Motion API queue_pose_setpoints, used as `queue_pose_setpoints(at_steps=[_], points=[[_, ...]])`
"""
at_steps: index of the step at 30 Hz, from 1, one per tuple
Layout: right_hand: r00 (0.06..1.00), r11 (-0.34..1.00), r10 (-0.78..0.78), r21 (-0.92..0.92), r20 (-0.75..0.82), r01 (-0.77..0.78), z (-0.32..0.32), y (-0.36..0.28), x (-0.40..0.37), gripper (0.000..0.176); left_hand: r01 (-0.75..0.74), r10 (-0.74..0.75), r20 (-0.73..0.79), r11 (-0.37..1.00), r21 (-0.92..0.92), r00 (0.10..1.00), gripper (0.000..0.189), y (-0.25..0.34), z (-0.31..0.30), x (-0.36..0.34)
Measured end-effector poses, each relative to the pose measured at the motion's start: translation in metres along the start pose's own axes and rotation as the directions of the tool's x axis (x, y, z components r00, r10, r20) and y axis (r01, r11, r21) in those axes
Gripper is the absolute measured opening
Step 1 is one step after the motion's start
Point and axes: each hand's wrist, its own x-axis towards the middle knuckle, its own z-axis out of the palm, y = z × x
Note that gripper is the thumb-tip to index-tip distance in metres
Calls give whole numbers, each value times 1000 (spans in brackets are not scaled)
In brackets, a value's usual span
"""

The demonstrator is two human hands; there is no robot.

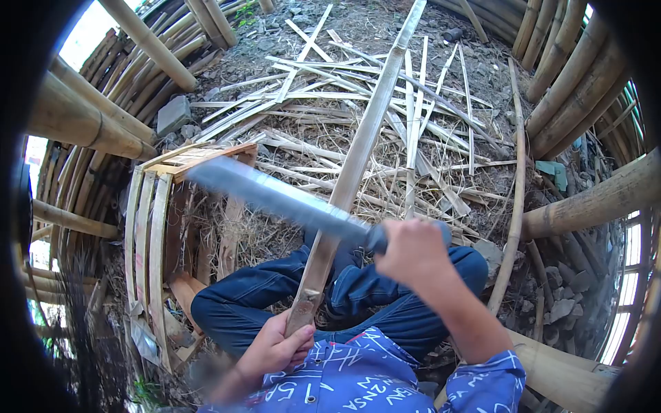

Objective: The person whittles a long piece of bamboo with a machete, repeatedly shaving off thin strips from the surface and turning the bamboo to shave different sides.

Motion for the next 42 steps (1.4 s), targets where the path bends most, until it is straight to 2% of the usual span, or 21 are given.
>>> queue_pose_setpoints(at_steps=[2, 4, 5, 7, 8, 9, 11, 14, 15, 16, 18, 22, 24, 27, 31, 33, 37, 39, 42], points=[[984, 993, 106, -39, -145, -113, 1, 30, 14, 18, -6, 6, 13, 1000, -4, 1000, 6, -6, -1, -9], [970, 976, 215, -16, -113, -218, -8, 62, 28, 18, -23, 24, 25, 1000, -15, 999, 6, -7, -4, -12], [972, 977, 209, -18, -110, -212, -13, 67, 27, 18, 9, -8, 23, 999, -33, 1000, 6, -7, -6, -13], [947, 957, 291, 60, -134, -285, -20, 70, 26, 17, 42, -41, 10, 997, -60, 999, 6, -7, -7, -14], [947, 965, 256, 110, -196, -239, -15, 71, 21, 16, 22, -21, 25, 999, -49, 999, 7, -4, -7, -11], [950, 966, 252, 111, -185, -235, -13, 65, 12, 16, 7, -5, 40, 999, -39, 999, 7, -1, -7, -8], [976, 936, 209, 302, -62, -181, -15, 42, -8, 16, -13, 14, 38, 1000, -24, 999, 8, 5, -7, 0], [1000, 906, 10, 423, 15, -15, -14, 2, -34, 16, 57, -33, 147, 985, -165, 989, 12, 13, -7, 14], [998, 891, -56, 452, 28, 38, -13, -7, -39, 16, 69, -46, 155, 986, -153, 987, 12, 12, -7, 17], [999, 890, -38, 456, 23, 23, -10, -13, -42, 16, 79, -40, 177, 972, -220, 983, 13, 12, -7, 21], [985, 925, -150, 364, 91, 107, -2, -20, -46, 19, 86, -34, 183, 955, -284, 982, 16, 13, -4, 24], [977, 942, -182, 306, 115, 139, -1, -24, -47, 19, 104, -75, 115, 957, -270, 991, 17, 13, 5, 23], [979, 956, -170, 262, 116, 135, -1, -25, -47, 19, 60, -47, 72, 980, -191, 996, 17, 11, 7, 23], [965, 951, -191, 279, 182, 136, -2, -27, -48, 19, 35, -27, 54, 986, -164, 998, 16, 12, 10, 22], [961, 944, -209, 296, 181, 149, -2, -30, -47, 19, 32, -30, 24, 993, -117, 999, 16, 10, 12, 23], [966, 937, -200, 321, 162, 140, 0, -29, -45, 19, -37, 37, 18, 999, -6, 999, 15, 11, 14, 22], [965, 938, -202, 317, 168, 141, -4, -28, -43, 19, -32, 32, -2, 998, 51, 999, 14, 12, 16, 20], [964, 940, -206, 308, 169, 147, -5, -28, -42, 19, -138, 146, -26, 968, 209, 989, 13, 11, 18, 20], [964, 938, -214, 309, 159, 158, -1, -25, -40, 19, -108, 113, -15, 975, 196, 993, 13, 15, 19, 17]])
